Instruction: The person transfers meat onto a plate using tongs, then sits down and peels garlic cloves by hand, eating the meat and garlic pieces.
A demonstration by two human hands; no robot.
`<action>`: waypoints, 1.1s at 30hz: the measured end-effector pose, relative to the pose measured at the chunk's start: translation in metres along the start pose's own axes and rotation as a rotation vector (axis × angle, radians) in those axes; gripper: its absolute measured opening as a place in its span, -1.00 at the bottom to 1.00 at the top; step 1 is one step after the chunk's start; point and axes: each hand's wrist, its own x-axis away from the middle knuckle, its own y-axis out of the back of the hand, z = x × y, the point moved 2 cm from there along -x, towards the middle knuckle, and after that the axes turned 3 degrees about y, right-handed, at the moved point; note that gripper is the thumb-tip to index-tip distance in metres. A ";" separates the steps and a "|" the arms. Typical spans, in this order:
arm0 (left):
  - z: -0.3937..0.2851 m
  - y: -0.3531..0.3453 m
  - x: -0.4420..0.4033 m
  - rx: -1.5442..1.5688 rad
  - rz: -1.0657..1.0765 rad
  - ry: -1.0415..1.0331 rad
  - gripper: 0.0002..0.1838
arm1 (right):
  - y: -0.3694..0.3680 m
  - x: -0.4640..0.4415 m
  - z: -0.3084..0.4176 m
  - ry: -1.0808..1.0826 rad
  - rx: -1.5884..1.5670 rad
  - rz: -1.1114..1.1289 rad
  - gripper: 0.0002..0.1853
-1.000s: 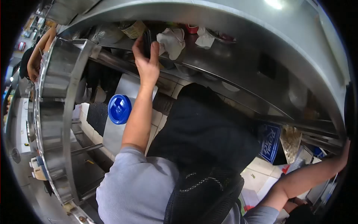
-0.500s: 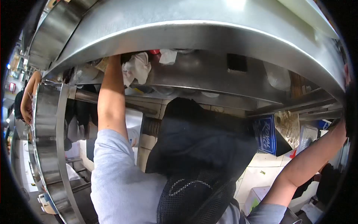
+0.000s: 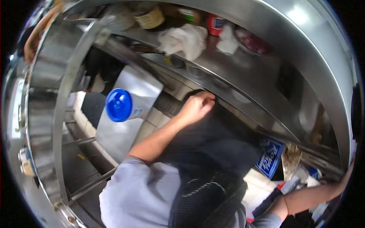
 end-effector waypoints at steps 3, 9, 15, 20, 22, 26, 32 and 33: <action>0.038 -0.063 -0.028 0.224 0.160 0.203 -0.49 | -0.007 0.002 -0.013 -0.042 -0.044 0.001 -0.59; 0.024 -0.105 -0.047 0.635 0.015 0.358 -0.51 | -0.003 0.012 -0.035 -0.062 -0.106 -0.007 -0.52; 0.074 0.067 0.126 1.208 -0.595 0.739 -0.42 | -0.001 0.013 0.026 -0.028 0.142 -0.129 -0.52; 0.161 0.129 0.117 0.805 -0.635 0.770 -0.45 | 0.008 0.008 0.050 -0.184 -0.105 -0.068 -0.62; 0.170 0.136 0.115 0.733 -0.640 0.776 -0.46 | 0.009 0.012 0.056 -0.201 -0.143 -0.106 -0.64; 0.188 0.151 0.122 0.622 -0.651 0.784 -0.49 | 0.009 0.010 0.046 -0.139 -0.178 -0.045 -0.64; 0.218 0.194 0.151 0.531 -0.699 0.778 -0.52 | 0.005 0.006 0.048 -0.180 -0.182 -0.039 -0.66; 0.223 0.204 0.159 0.529 -0.702 0.760 -0.53 | 0.004 0.004 0.048 -0.224 -0.159 0.039 -0.66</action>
